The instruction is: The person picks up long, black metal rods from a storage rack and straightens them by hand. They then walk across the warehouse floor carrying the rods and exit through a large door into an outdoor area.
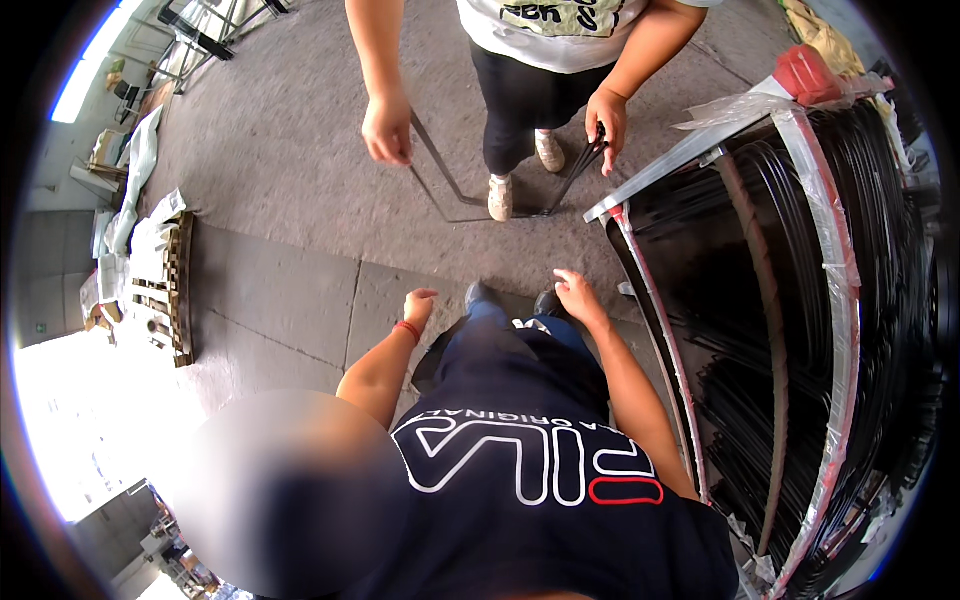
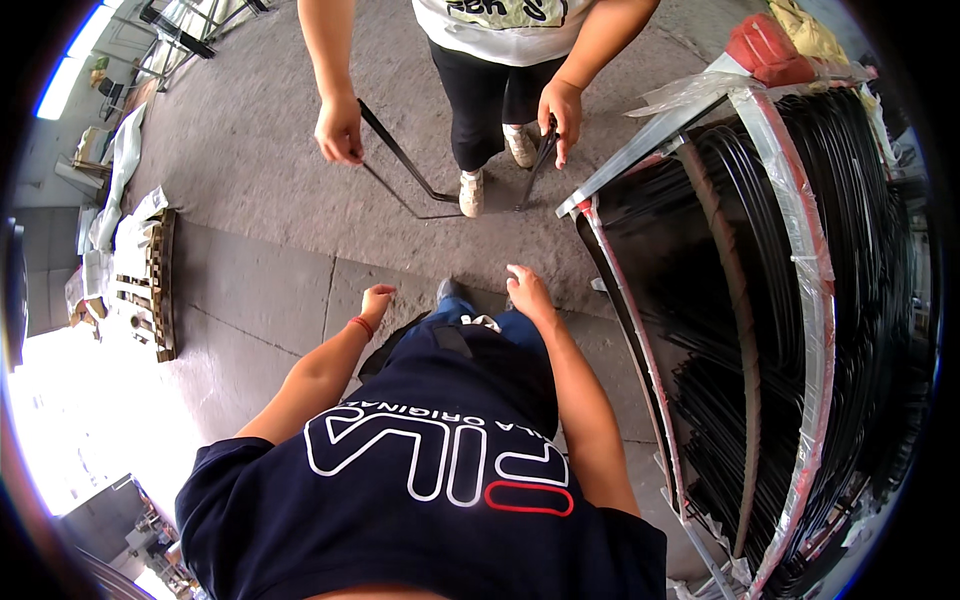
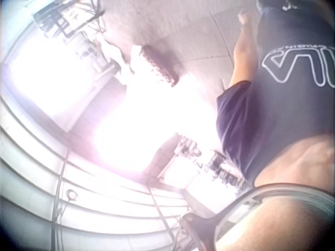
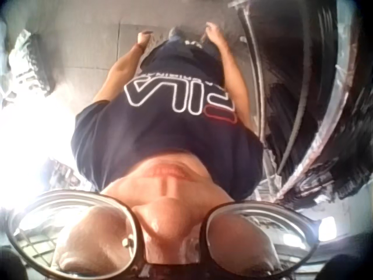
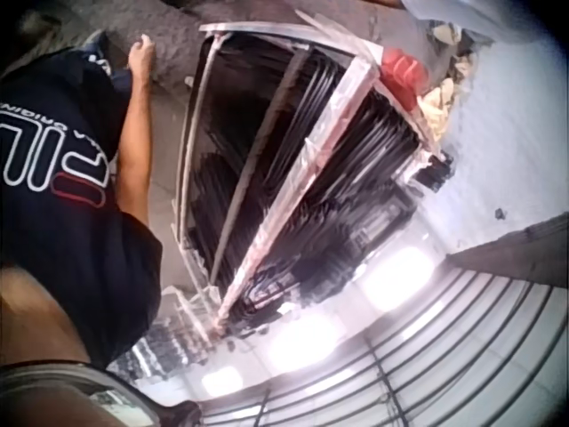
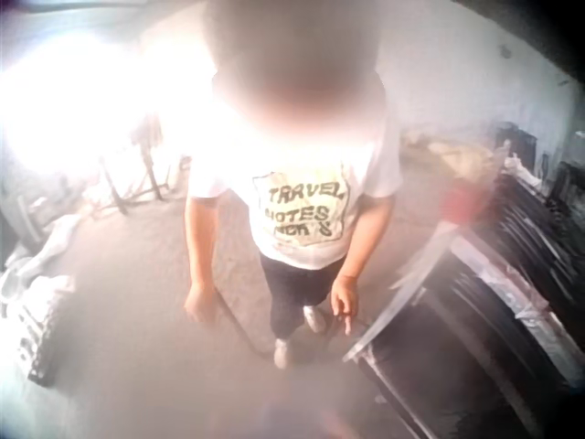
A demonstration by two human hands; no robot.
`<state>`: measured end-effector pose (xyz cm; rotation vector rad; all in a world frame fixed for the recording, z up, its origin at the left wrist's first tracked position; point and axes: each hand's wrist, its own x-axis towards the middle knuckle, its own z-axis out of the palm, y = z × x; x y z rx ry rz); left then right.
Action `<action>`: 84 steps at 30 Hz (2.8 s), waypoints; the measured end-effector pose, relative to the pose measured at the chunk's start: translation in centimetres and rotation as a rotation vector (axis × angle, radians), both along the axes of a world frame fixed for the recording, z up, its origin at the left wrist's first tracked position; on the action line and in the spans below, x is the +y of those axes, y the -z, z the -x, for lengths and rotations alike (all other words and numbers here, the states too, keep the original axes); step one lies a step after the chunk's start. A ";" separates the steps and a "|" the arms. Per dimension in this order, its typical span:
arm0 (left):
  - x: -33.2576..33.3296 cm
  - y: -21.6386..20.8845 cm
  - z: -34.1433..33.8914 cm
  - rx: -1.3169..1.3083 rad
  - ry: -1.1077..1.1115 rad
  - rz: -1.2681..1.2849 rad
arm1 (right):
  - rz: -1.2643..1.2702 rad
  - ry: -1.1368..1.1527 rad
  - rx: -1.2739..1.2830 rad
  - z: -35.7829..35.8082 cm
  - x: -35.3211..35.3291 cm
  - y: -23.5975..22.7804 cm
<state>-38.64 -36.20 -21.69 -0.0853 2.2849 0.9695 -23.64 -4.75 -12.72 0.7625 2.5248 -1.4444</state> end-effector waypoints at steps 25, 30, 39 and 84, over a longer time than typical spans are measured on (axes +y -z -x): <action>-11.0 -21.9 33.5 1.175 -0.370 0.098 | 0.357 -0.461 0.176 16.9 -6.9 -7.0; -13.3 -22.9 37.7 0.934 -0.017 -0.190 | 0.349 -0.537 0.069 19.9 -13.7 -8.0; -7.7 -22.7 28.8 0.570 0.482 -0.704 | 0.240 -0.366 0.142 18.8 -16.6 -9.6; 15.1 -24.2 -6.1 0.236 0.187 -0.847 | -0.282 0.345 0.511 3.8 -13.3 -12.9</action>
